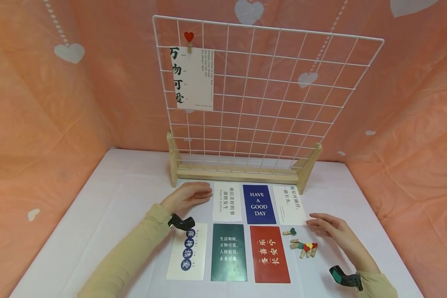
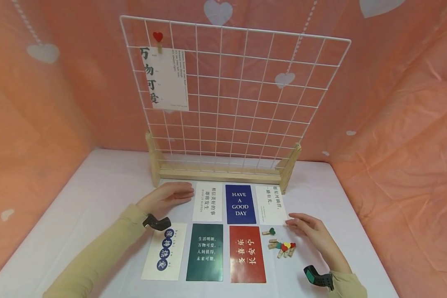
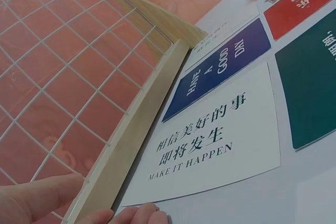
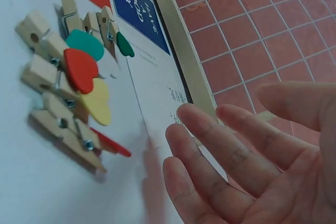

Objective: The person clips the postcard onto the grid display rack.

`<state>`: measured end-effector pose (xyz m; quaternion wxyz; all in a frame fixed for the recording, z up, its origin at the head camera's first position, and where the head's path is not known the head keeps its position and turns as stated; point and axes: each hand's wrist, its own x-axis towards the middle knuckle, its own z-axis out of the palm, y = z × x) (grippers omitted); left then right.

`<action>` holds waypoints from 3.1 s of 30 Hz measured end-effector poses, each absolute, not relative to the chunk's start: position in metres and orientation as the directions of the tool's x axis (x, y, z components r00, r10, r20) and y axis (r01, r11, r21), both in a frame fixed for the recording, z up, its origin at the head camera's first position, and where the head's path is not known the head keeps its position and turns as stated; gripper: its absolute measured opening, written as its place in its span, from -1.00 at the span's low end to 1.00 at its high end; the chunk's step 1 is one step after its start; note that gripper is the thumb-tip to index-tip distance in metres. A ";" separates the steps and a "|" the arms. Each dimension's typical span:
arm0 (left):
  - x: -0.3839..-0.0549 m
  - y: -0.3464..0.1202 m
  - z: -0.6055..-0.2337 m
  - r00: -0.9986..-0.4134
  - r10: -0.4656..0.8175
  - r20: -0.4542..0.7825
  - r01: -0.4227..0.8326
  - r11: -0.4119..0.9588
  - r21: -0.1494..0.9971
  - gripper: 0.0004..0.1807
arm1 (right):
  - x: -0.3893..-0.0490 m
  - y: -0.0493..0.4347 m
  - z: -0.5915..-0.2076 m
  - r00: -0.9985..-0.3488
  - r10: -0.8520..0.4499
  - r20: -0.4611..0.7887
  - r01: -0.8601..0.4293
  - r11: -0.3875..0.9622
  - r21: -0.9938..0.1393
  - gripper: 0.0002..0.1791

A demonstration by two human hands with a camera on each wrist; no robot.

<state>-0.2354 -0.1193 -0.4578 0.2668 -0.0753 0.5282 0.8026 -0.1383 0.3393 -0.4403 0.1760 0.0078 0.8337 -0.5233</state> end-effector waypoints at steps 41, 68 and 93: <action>-0.261 -0.092 -0.471 -0.904 0.123 -0.409 -0.403 0.066 0.913 -0.63 | -0.128 0.349 -0.453 -0.936 -0.222 -0.274 0.184 0.356 -0.916 -0.40; -0.266 -0.085 -0.477 -0.952 0.113 -0.285 -0.260 0.197 0.945 -0.59 | -0.126 0.352 -0.459 -0.941 -0.191 -0.279 0.206 0.331 -0.921 -0.41; -0.268 -0.085 -0.485 -0.977 0.142 -0.161 -0.115 0.286 0.951 -0.56 | -0.125 0.352 -0.461 -0.942 -0.213 -0.261 0.184 0.322 -0.929 -0.44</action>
